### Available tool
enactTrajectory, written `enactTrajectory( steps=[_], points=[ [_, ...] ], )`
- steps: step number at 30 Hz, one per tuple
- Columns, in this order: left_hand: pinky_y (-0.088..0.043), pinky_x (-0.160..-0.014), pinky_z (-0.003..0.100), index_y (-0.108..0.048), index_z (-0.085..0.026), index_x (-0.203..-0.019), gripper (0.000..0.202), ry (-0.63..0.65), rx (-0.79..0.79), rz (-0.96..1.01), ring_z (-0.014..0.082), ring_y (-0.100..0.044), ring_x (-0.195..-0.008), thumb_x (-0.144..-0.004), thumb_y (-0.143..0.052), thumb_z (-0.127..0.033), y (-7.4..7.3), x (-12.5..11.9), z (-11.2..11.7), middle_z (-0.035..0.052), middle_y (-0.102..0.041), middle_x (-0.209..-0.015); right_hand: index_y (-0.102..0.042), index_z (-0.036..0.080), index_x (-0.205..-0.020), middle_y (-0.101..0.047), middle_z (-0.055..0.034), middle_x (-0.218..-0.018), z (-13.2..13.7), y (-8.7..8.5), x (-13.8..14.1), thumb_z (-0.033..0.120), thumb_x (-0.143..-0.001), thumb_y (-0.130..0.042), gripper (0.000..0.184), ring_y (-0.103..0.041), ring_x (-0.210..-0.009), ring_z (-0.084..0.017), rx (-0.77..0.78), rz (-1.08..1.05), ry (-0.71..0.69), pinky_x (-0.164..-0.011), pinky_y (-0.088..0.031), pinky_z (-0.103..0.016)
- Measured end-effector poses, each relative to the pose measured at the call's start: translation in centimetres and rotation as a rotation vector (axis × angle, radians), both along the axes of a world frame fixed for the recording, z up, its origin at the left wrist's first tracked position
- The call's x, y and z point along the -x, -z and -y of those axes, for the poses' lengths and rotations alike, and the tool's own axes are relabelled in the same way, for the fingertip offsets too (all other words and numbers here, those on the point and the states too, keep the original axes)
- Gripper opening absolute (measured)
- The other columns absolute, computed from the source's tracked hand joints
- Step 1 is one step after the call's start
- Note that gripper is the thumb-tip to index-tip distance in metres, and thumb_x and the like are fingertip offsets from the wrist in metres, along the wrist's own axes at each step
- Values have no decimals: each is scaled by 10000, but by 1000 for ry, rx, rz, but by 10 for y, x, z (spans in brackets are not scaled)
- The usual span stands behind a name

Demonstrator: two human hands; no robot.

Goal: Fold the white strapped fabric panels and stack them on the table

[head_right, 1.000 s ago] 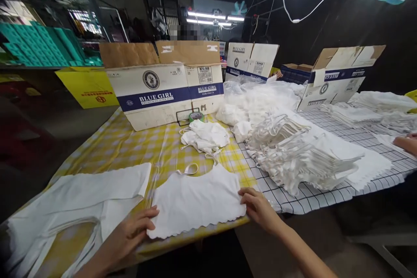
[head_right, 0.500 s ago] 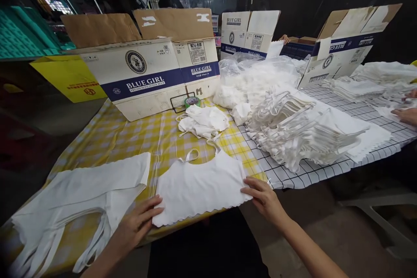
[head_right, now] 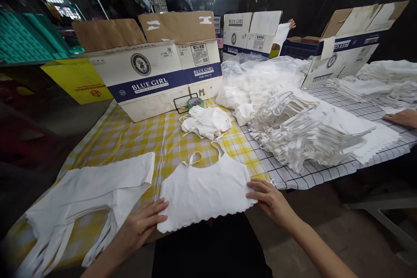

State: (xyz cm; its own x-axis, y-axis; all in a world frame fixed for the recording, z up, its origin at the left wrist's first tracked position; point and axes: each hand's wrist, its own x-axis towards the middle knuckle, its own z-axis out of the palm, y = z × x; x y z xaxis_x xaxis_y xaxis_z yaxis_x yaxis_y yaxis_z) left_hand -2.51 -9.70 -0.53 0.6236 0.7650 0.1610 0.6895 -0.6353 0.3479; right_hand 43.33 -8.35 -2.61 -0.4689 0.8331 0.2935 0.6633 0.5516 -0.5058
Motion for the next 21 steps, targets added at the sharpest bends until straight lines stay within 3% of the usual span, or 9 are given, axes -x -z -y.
enactTrajectory(
  steps=[7,16,19,21],
  points=[
    [-407,-1016,407,-638,-271,-1025,347,-26,13,-42,199,-441,-1234,-822,-432,-80,5,-4,11,13,-524,-1296,-568,358,-1152,-500,-4,-1306,9,14,-5,139,-866,-449,380,-400,-1253,-234,6,25,27,-966,-427,-437],
    [-385,-1026,391,-586,-216,-859,249,-153,115,70,204,-427,-1244,-776,-410,-60,1,-12,15,33,-543,-1277,-551,389,-1177,-497,13,-1310,18,24,-4,147,-849,-459,417,-413,-1245,-251,-34,8,69,-975,-423,-451],
    [-369,-1030,401,-562,-216,-855,218,-183,242,191,212,-445,-1227,-781,-412,-76,-7,-12,15,43,-572,-1236,-588,386,-1137,-524,4,-1282,19,18,-2,172,-847,-454,384,-439,-1225,-262,-27,-11,96,-970,-432,-445],
    [-381,-1011,392,-551,-220,-875,182,-215,360,335,212,-482,-1188,-812,-418,-113,-21,-10,14,53,-597,-1188,-609,383,-1108,-553,-21,-1246,18,3,3,205,-847,-454,352,-483,-1184,-268,-40,-46,104,-931,-465,-423]
  ],
)
